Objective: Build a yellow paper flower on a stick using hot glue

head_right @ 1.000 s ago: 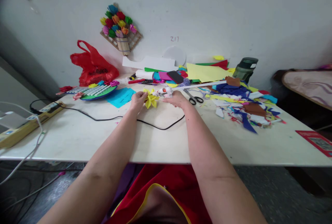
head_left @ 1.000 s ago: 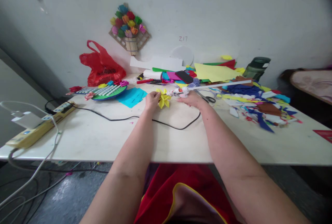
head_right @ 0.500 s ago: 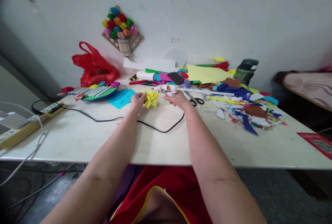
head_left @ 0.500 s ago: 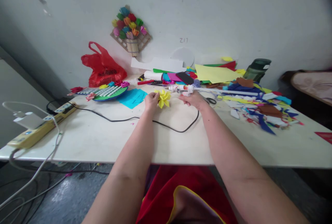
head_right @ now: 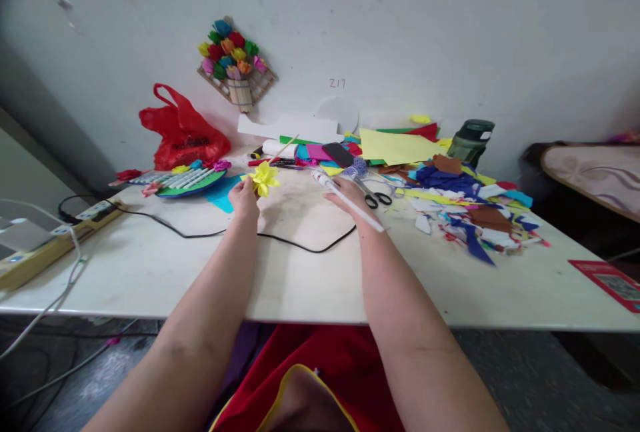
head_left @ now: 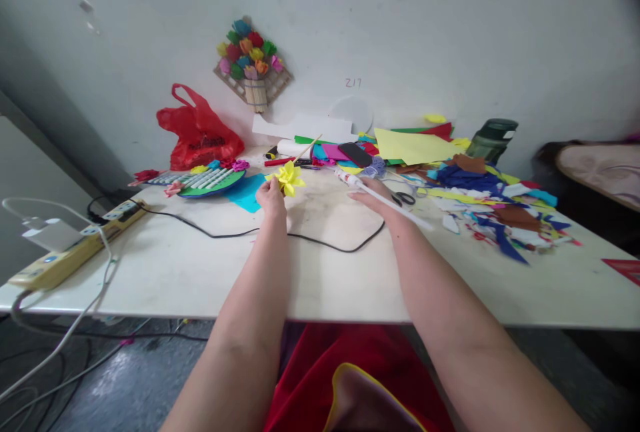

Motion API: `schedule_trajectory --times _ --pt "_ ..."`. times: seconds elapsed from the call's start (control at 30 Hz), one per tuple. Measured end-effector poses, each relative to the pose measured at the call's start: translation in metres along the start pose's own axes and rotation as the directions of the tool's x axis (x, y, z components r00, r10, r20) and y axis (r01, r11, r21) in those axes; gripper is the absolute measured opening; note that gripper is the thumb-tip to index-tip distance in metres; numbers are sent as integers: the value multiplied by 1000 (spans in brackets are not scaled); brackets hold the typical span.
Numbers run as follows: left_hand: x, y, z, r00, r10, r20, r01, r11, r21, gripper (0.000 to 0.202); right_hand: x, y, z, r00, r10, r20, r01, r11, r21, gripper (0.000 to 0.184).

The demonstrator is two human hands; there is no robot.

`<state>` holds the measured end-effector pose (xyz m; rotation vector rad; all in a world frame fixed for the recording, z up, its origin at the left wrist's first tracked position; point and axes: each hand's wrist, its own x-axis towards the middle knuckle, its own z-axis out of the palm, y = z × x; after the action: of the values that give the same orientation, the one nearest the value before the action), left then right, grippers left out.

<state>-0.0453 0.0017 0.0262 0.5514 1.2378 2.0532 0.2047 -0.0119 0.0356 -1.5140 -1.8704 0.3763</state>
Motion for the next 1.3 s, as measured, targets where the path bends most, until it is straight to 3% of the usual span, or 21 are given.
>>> schedule_trajectory --times 0.17,0.3,0.5,0.63,0.77,0.9,1.03,1.13,1.3 --pt "-4 3 1 998 -4 68 7 1000 -30 19 4 4 10 991 -105 85 113 989 -91 53" --pt "-8 5 1 983 -20 184 26 999 -27 23 7 4 24 984 -129 120 150 970 -190 52" --pt "-15 1 3 908 -41 417 30 999 34 36 13 1 41 983 -139 116 170 928 -331 48" --pt "-21 -1 4 866 -75 494 37 996 86 37 10 -3 41 980 -177 91 199 876 -439 40" --pt "-24 0 4 852 -89 516 36 993 112 35 0 -18 31 953 -303 -1 261 823 -504 26" --pt "-25 2 4 839 -104 535 37 990 134 34 -8 -35 19 892 -402 -209 252 824 -508 28" --pt "-25 0 4 807 -108 581 8 985 171 35 -10 -43 9 835 -445 -323 241 824 -513 28" --pt "-25 -3 4 782 -115 613 -20 978 209 35 -8 -41 4 855 -422 -301 233 832 -504 30" --pt "-30 0 3 734 -146 664 -48 963 265 34 -5 -34 0 940 -338 -45 291 864 -410 33"
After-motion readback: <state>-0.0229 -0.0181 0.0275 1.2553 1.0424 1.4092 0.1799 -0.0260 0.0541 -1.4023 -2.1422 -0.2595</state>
